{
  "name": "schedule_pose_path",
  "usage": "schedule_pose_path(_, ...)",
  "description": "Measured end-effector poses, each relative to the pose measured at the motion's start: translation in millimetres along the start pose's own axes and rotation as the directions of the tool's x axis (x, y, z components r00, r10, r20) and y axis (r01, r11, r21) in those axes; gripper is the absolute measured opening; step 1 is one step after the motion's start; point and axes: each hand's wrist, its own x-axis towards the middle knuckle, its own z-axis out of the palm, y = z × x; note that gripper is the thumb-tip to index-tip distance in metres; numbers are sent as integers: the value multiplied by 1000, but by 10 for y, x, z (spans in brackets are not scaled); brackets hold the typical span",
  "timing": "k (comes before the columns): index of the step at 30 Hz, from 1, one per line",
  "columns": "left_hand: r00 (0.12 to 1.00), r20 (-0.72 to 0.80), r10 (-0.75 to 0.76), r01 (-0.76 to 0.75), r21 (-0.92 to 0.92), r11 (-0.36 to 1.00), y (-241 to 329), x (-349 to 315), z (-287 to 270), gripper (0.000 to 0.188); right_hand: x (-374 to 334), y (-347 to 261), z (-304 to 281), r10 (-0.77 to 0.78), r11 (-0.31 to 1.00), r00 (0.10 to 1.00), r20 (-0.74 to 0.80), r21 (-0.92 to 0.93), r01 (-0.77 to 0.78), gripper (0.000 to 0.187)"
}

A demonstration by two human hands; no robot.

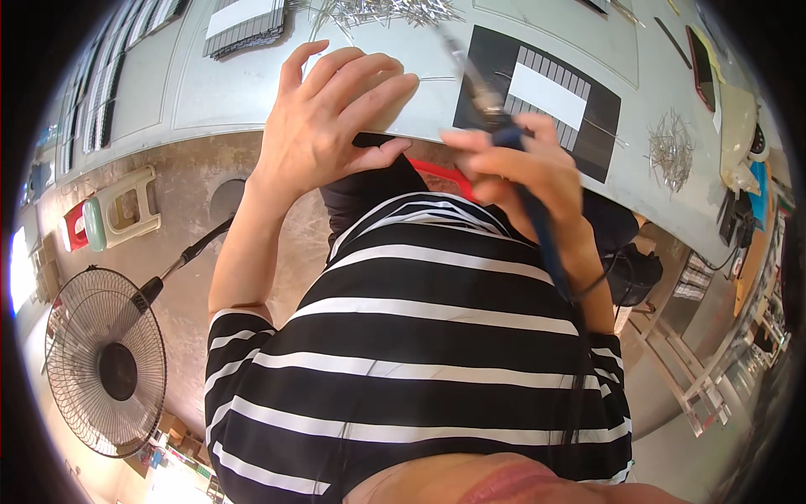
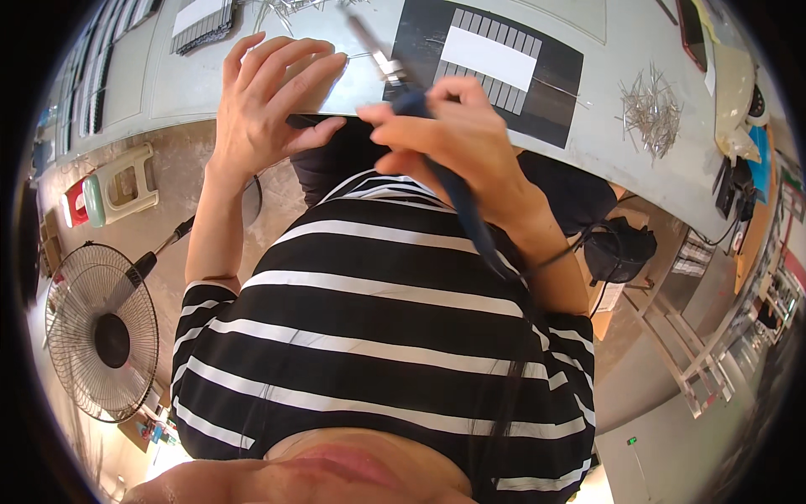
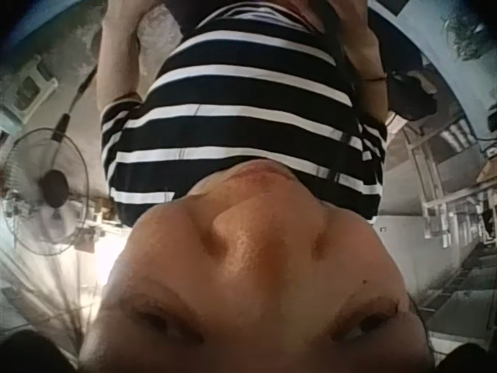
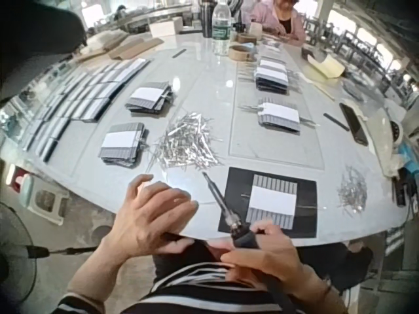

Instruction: Soldering thin wires onto metal contact strips using a soldering iron and a jig.

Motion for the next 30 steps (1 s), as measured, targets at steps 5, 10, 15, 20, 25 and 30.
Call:
schedule_pose_path(5,1000,-18,7,-6,15,1000,35,16,-10,62,-238,-62,-143,105,983,965,-242,175,-63,25)
schedule_pose_path(10,1000,-16,18,-17,53,998,62,81,-6,66,-429,-96,-342,234,967,920,-314,175,-186,70)
schedule_pose_path(15,995,62,83,-89,105,990,51,265,31,74,-462,-68,-373,299,952,706,-641,247,-179,62)
schedule_pose_path(20,991,93,91,-97,65,993,63,343,30,75,-447,-60,-501,329,897,739,-588,439,-51,29)
schedule_pose_path(25,991,114,75,-81,50,996,80,360,20,76,-403,21,-541,444,831,700,-560,549,-88,13)
schedule_pose_path(30,989,140,49,-52,11,999,74,352,4,77,-232,19,-498,451,868,709,-542,451,-208,6)
